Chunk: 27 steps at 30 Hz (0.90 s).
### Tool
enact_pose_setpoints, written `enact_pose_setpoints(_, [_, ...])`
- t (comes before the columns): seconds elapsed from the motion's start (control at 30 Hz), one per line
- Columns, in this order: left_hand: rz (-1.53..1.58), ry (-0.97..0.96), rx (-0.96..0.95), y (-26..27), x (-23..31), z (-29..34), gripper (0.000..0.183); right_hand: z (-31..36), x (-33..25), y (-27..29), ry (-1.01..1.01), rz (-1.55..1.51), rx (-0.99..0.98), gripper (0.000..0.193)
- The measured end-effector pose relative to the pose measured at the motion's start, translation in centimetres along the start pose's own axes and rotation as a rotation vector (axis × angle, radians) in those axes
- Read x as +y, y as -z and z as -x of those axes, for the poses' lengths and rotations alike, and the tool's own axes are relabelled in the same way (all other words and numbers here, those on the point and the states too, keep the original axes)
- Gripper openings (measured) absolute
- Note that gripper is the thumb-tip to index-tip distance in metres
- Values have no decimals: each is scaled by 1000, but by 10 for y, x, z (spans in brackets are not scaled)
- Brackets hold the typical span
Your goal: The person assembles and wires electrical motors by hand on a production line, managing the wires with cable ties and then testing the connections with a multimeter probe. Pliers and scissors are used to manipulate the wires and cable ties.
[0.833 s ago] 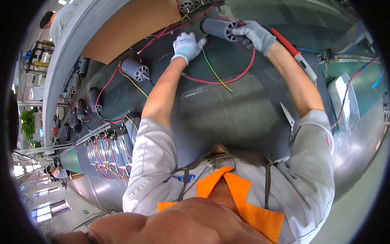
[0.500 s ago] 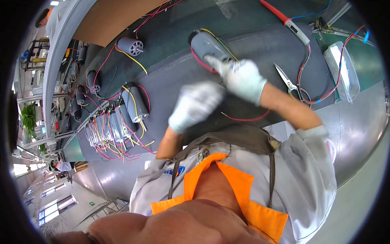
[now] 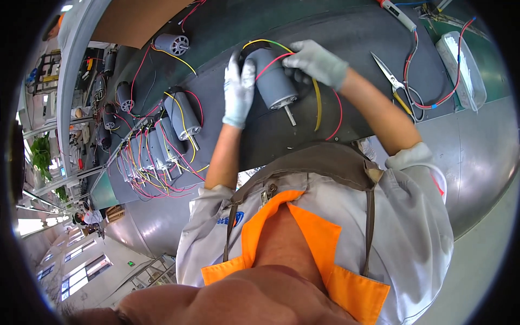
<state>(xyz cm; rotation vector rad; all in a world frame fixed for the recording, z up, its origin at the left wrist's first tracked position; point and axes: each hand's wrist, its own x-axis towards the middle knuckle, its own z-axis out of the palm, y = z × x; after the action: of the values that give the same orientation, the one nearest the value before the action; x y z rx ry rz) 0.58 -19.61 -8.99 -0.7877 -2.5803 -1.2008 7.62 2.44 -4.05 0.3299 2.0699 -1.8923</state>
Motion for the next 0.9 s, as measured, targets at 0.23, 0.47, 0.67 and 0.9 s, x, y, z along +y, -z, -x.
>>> enact_pose_setpoints(0.23, [899, 878, -768, 48, -27, -32, 86, 56, -64, -58, 964, 405, -466, 24])
enact_pose_setpoints(0.47, [25, 885, -707, 51, 47, -72, 57, 26, -29, -230, 687, 703, -770, 34])
enact_pose_setpoints(0.67, [-163, 88, -229, 2, -13, -39, 49, 110, -16, 91, 735, 424, -43, 26])
enact_pose_setpoints(0.9, [-183, -39, -293, -26, 32, -35, 32, 184, 99, 364, -162, 1099, 1152, 32])
